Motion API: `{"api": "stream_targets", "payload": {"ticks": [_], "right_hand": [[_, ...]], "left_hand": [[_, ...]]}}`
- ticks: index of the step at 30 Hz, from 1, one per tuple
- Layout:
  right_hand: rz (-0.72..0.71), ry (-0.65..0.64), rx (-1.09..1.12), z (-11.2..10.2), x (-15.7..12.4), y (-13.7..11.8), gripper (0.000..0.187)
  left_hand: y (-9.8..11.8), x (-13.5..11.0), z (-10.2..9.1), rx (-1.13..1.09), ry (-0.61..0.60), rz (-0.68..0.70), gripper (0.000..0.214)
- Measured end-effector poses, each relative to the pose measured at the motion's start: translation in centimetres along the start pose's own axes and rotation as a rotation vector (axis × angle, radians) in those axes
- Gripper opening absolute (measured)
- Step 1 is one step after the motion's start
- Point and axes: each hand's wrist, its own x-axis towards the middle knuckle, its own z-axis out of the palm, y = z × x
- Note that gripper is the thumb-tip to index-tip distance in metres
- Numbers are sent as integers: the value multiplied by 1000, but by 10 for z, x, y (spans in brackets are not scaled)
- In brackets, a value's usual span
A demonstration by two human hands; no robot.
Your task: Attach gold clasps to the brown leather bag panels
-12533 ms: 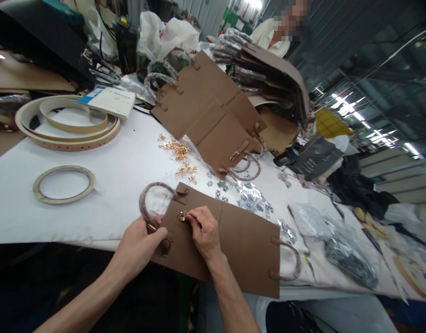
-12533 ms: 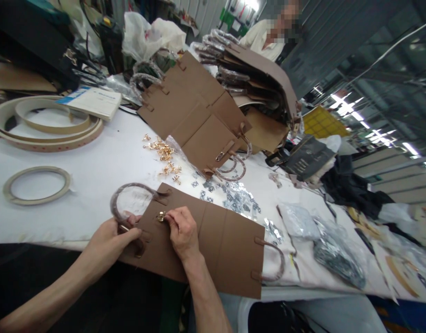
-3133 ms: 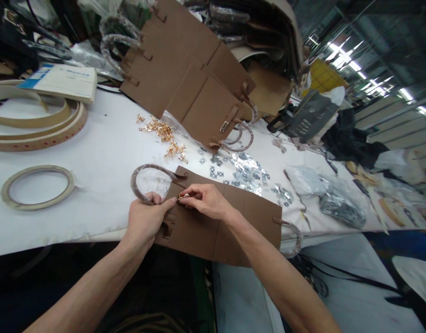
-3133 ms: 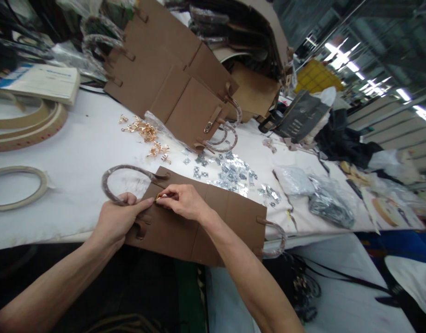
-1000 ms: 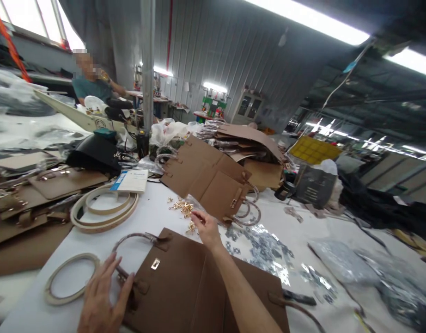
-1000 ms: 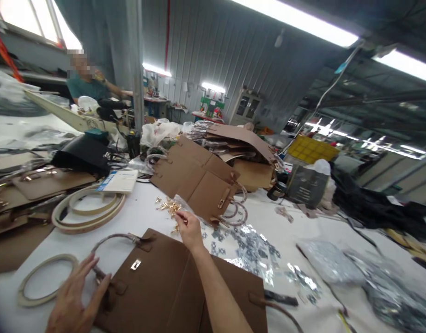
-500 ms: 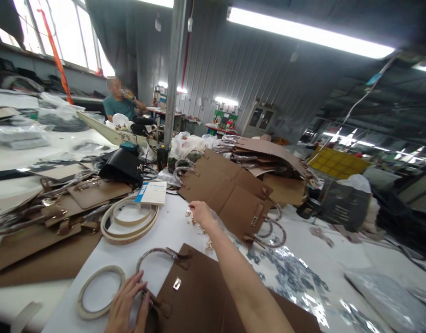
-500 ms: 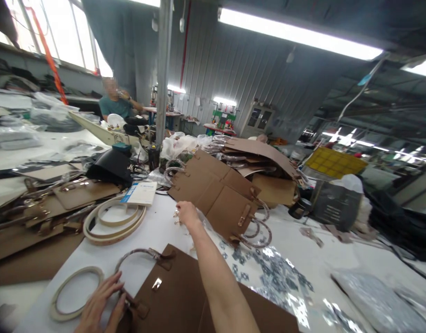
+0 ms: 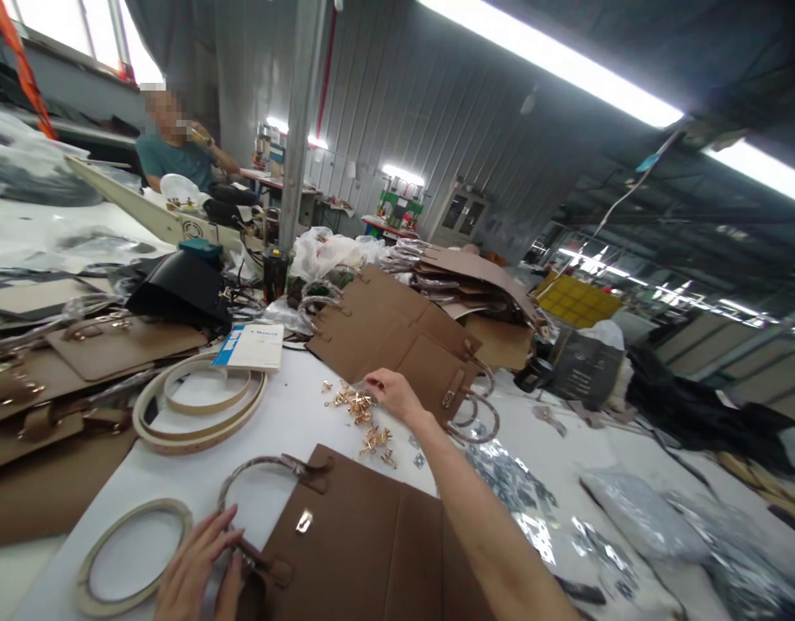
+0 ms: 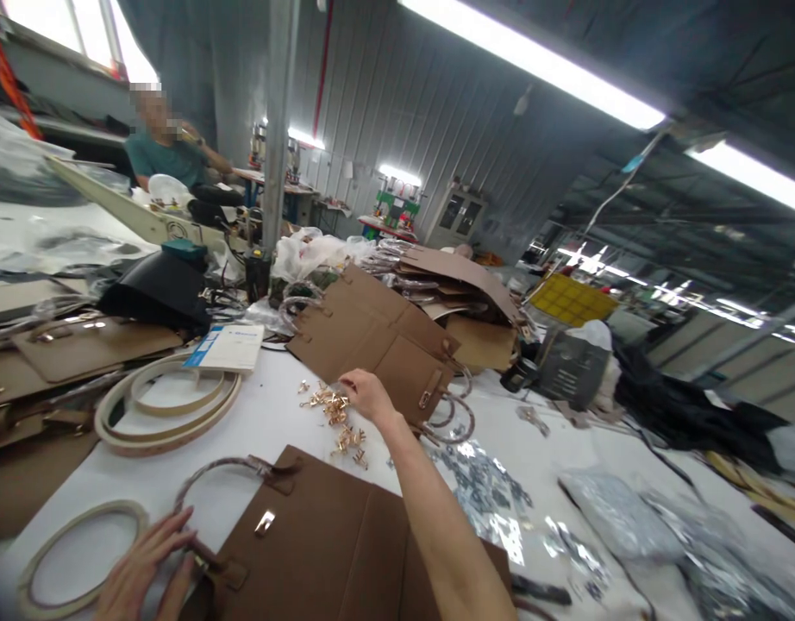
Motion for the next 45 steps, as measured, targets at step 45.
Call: {"api": "stream_targets", "payload": {"ticks": [45], "right_hand": [[293,242,863,96,-139,-68,21]], "left_hand": [[40,181,65,34,-1041,-5,29]]}}
